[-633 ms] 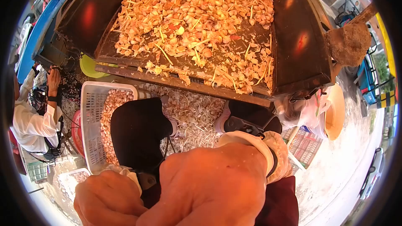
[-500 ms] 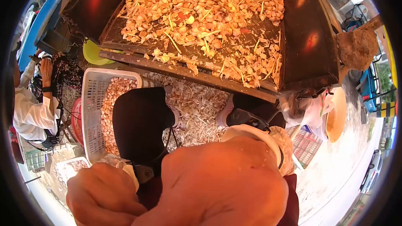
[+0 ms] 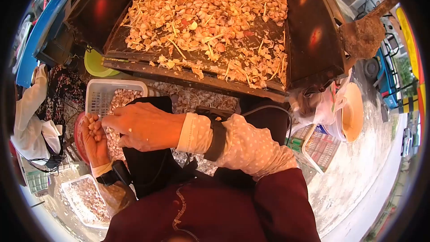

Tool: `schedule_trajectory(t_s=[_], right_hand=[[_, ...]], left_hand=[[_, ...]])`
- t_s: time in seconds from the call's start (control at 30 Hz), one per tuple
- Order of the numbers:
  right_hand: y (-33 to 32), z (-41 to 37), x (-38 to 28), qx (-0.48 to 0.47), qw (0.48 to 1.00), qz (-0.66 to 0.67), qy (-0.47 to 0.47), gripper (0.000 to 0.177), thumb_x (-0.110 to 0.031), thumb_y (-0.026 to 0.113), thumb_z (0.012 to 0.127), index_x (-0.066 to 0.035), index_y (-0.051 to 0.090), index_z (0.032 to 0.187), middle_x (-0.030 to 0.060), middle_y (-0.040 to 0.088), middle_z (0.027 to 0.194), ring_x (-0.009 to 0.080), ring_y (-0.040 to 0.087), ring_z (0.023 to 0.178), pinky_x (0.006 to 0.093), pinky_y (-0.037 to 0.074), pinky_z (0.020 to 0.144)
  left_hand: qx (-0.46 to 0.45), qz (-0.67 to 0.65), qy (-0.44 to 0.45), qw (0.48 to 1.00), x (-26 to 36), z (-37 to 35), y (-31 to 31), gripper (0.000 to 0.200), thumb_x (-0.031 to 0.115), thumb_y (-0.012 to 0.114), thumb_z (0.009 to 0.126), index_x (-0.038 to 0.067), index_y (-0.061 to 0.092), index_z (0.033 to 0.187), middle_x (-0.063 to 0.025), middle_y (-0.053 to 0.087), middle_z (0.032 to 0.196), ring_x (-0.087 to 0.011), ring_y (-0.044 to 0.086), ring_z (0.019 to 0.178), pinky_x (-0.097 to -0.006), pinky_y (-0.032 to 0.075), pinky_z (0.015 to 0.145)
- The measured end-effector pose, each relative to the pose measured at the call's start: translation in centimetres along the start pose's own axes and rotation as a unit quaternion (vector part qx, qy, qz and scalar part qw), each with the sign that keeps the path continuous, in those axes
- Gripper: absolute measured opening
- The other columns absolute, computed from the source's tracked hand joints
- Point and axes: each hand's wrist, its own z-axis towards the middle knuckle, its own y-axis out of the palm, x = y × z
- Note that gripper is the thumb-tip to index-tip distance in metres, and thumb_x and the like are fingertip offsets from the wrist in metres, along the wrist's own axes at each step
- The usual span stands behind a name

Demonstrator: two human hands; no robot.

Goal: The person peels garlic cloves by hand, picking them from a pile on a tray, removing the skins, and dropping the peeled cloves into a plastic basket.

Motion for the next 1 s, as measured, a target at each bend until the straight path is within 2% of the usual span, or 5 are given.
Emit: schedule_trajectory(t_s=[0.23, 0.37, 0.5, 0.7, 1.0], right_hand=[[-12.7, -7.7, 11.6, 0.115, 0.944, -0.186, 0.247, 0.016, -0.013, 0.066, 0.082, -0.005, 0.069, 0.096, 0.0153, 0.065, 0.07, 0.0335, 0.064, 0.066, 0.0408, 0.05, 0.063], [-15.7, -10.7, 18.4, 0.066, 0.919, -0.308, 0.239, 0.014, -0.009, 0.065, 0.082, -0.008, 0.07, 0.095, 0.0134, 0.068, 0.078, 0.0311, 0.066, 0.075, 0.0388, 0.05, 0.069], [-16.1, -9.5, 18.0, 0.004, 0.921, -0.255, 0.294, 0.013, -0.011, 0.067, 0.08, -0.006, 0.068, 0.092, 0.0139, 0.069, 0.084, 0.0321, 0.067, 0.081, 0.039, 0.051, 0.074], [-16.2, -9.4, 18.5, -0.016, 0.905, -0.33, 0.267, 0.023, -0.01, 0.071, 0.079, 0.0, 0.058, 0.095, 0.013, 0.068, 0.081, 0.0235, 0.066, 0.069, 0.0361, 0.054, 0.067], [-16.7, -11.0, 16.8, 0.164, 0.87, 0.136, 0.445, 0.011, -0.004, 0.06, 0.088, 0.003, 0.056, 0.096, 0.0118, 0.066, 0.079, 0.0184, 0.066, 0.053, 0.0265, 0.057, 0.047]], left_hand=[[0.253, 0.092, -0.093, 0.959, -4.7, 3.1, -13.0, 0.079, 0.037, 0.074, 0.081, 0.017, 0.035, 0.146, -0.0143, 0.015, 0.152, -0.0461, 0.029, 0.136, -0.0533, 0.041, 0.103], [0.238, 0.102, -0.05, 0.965, -4.0, 4.1, -11.2, 0.069, 0.034, 0.071, 0.085, 0.01, 0.04, 0.141, -0.0154, 0.025, 0.149, -0.0419, 0.037, 0.132, -0.0494, 0.042, 0.102], [0.047, 0.096, -0.002, 0.994, -0.9, 5.3, -2.5, 0.041, 0.023, 0.063, 0.092, 0.0, 0.056, 0.124, -0.0117, 0.059, 0.122, -0.0245, 0.057, 0.112, -0.0332, 0.046, 0.094], [-0.227, 0.124, 0.034, 0.966, 0.4, 1.5, 17.6, 0.031, 0.022, 0.056, 0.097, -0.001, 0.06, 0.117, -0.0109, 0.066, 0.109, -0.0136, 0.061, 0.086, -0.0235, 0.047, 0.072], [-0.358, 0.305, 0.009, 0.882, -11.9, 3.6, 28.2, 0.03, 0.007, 0.057, 0.092, -0.001, 0.06, 0.121, -0.0076, 0.065, 0.107, -0.0118, 0.064, 0.084, -0.0222, 0.049, 0.065]])
